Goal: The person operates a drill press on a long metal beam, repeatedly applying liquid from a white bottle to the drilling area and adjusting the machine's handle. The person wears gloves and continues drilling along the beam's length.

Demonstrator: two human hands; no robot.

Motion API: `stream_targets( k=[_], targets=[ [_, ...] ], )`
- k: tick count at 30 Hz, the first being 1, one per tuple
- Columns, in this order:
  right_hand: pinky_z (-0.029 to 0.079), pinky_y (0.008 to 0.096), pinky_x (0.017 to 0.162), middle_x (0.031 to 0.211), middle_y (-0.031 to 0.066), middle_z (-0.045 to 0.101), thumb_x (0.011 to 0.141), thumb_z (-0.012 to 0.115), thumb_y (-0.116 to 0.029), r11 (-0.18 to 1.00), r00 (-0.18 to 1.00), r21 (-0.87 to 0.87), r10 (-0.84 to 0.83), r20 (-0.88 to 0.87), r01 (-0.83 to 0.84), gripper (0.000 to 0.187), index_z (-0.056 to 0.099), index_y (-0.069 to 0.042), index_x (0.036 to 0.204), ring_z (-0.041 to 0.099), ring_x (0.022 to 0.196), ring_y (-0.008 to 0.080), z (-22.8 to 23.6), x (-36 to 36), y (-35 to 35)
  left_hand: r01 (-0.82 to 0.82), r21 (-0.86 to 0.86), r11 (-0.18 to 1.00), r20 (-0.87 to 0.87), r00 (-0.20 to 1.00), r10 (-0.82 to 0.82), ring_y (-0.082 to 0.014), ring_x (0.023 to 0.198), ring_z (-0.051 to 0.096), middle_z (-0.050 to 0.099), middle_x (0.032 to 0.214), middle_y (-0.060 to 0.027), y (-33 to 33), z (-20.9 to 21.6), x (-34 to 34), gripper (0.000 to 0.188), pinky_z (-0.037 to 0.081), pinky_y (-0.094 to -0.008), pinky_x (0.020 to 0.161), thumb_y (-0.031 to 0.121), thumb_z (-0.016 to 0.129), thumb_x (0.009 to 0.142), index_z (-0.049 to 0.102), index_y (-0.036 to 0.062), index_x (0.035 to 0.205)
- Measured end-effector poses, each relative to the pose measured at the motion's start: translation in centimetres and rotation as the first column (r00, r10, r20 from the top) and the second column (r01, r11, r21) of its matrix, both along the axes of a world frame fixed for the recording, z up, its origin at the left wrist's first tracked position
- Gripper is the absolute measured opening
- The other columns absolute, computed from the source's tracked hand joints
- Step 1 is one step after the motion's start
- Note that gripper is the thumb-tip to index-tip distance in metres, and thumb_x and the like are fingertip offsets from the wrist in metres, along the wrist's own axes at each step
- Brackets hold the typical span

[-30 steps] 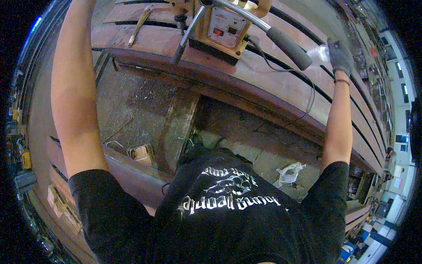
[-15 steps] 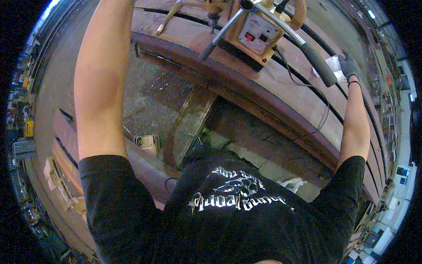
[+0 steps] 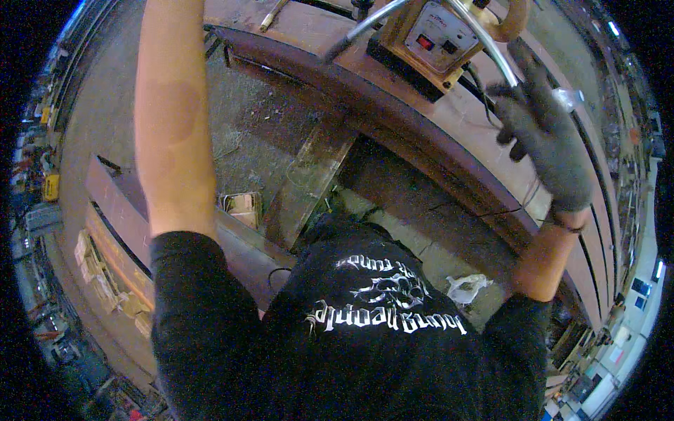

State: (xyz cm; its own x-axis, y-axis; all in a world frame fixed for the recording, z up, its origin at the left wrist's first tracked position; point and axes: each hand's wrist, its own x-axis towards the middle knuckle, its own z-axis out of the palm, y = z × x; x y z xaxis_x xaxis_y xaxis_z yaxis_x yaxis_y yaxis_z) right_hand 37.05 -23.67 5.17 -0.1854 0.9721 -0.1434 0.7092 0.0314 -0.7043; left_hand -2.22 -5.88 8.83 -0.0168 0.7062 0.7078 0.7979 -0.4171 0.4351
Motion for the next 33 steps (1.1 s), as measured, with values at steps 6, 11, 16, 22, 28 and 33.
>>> stream_targets(
  k=[6,11,16,22,28,33],
  targets=[
    [0.054,0.0441,0.089,0.113,0.0203,0.069,0.101,0.065,-0.032,0.964,0.998,0.264,0.015,0.066,-0.032,0.047,0.055,-0.006,0.139,0.066,0.106,0.0320,-22.5,-4.7,4.8,-0.088,0.043,0.995,0.562,0.825,0.049,-0.0254,0.097,0.066,0.070,0.104,-0.0160,-4.8,-13.8,-7.4,0.034,0.053,-0.0399,0.088,0.030,0.062,0.101,0.069,0.0004,0.115],
    [0.049,0.0559,0.102,0.126,0.0293,0.067,0.096,0.058,-0.063,0.959,0.995,0.271,0.093,-0.026,-0.082,0.072,0.057,-0.002,0.136,0.061,0.117,0.0508,-26.2,-15.5,11.0,-0.185,-0.218,0.958,0.585,0.761,0.280,-0.0215,0.110,0.064,0.070,0.118,-0.0144,-8.6,-24.7,-1.8,0.036,0.051,-0.0363,0.097,0.025,0.062,0.103,0.065,-0.0022,0.126],
    [0.050,0.0518,0.100,0.123,0.0291,0.066,0.098,0.057,-0.057,0.996,0.996,0.085,0.007,-0.092,0.001,0.062,0.061,-0.002,0.127,0.061,0.118,0.0474,-23.6,-15.0,9.3,-0.082,-0.308,0.948,0.674,0.684,0.278,-0.0214,0.110,0.064,0.070,0.119,-0.0130,-10.2,-28.9,0.3,0.033,0.050,-0.0347,0.098,0.024,0.065,0.101,0.067,0.0000,0.124],
    [0.054,0.0416,0.087,0.111,0.0216,0.073,0.101,0.067,-0.024,0.794,0.974,0.566,-0.213,-0.080,0.220,0.032,0.064,0.000,0.123,0.071,0.099,0.0291,-22.4,-3.7,0.0,-0.198,-0.017,0.980,0.471,0.863,0.183,-0.0219,0.104,0.066,0.072,0.114,-0.0132,-8.6,-17.4,0.0,0.034,0.051,-0.0355,0.095,0.023,0.065,0.101,0.066,-0.0003,0.125],
    [0.052,0.0298,0.081,0.097,0.0089,0.066,0.104,0.063,-0.025,0.647,0.926,0.706,-0.376,-0.034,0.289,0.029,0.062,0.000,0.117,0.063,0.088,0.0153,-8.5,-0.2,-3.9,0.041,0.207,0.977,-0.137,0.990,-0.013,-0.0228,0.100,0.067,0.072,0.113,-0.0135,-2.0,-1.6,-0.3,0.039,0.053,-0.0361,0.091,0.025,0.068,0.098,0.064,0.0007,0.128],
    [0.052,0.0293,0.083,0.106,0.0077,0.065,0.107,0.058,-0.028,0.468,0.870,0.783,0.058,-0.490,0.410,0.030,0.063,0.001,0.115,0.063,0.094,0.0164,-8.5,6.7,0.9,0.124,-0.049,0.991,-0.673,0.729,-0.124,-0.0235,0.096,0.068,0.072,0.111,-0.0138,4.3,3.6,-0.1,0.043,0.055,-0.0366,0.087,0.027,0.070,0.096,0.063,0.0015,0.131]
  ],
)
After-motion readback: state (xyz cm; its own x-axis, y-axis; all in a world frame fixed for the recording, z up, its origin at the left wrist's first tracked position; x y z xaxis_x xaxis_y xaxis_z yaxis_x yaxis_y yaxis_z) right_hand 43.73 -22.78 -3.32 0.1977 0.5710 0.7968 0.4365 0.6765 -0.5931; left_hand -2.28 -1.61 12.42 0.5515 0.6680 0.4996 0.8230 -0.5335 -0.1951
